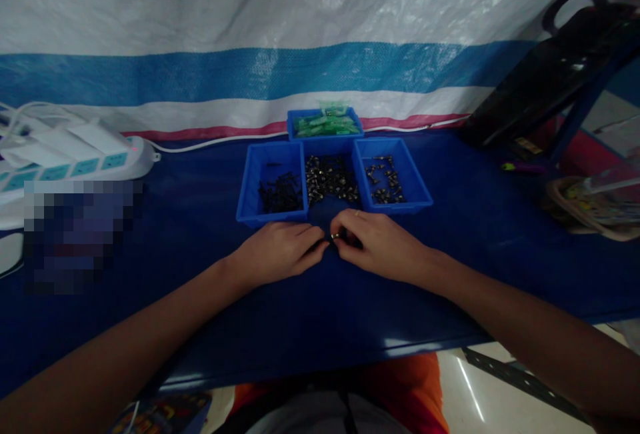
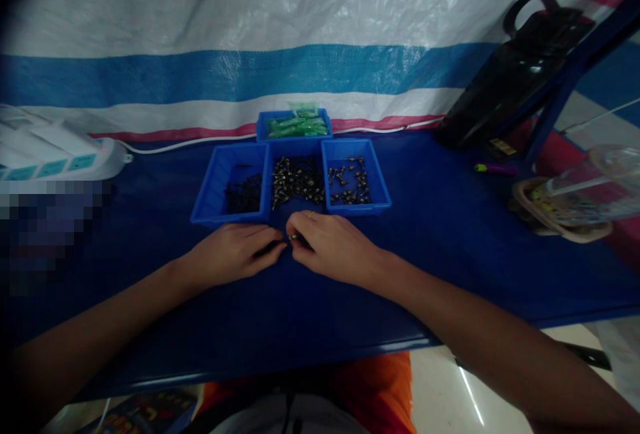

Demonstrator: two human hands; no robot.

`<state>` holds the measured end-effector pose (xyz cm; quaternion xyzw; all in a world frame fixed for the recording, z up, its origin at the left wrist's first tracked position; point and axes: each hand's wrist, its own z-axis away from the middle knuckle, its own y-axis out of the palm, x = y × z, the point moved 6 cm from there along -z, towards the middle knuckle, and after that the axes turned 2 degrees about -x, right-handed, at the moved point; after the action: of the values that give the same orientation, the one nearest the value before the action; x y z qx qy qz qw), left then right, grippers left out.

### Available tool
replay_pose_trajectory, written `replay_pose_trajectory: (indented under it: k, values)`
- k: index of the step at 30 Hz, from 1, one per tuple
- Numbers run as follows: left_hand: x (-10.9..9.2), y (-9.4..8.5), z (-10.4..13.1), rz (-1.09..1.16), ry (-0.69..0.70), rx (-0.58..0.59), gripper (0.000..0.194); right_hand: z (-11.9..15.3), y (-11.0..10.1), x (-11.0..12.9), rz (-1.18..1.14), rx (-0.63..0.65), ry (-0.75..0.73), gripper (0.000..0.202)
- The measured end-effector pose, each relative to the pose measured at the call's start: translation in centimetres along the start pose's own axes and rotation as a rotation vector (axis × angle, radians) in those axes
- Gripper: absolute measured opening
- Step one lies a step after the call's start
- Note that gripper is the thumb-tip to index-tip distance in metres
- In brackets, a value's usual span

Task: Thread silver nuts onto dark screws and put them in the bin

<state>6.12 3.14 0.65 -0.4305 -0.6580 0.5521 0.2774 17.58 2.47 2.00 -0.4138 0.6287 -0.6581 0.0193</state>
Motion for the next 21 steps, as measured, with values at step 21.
replay_pose_trajectory:
  k: [21]
  values:
    - [-0.6,0.2,0.2,-0.065,0.133,-0.005,0.023,-0.1,0.7,0.0,-0.107,0.118,-0.026,0.02]
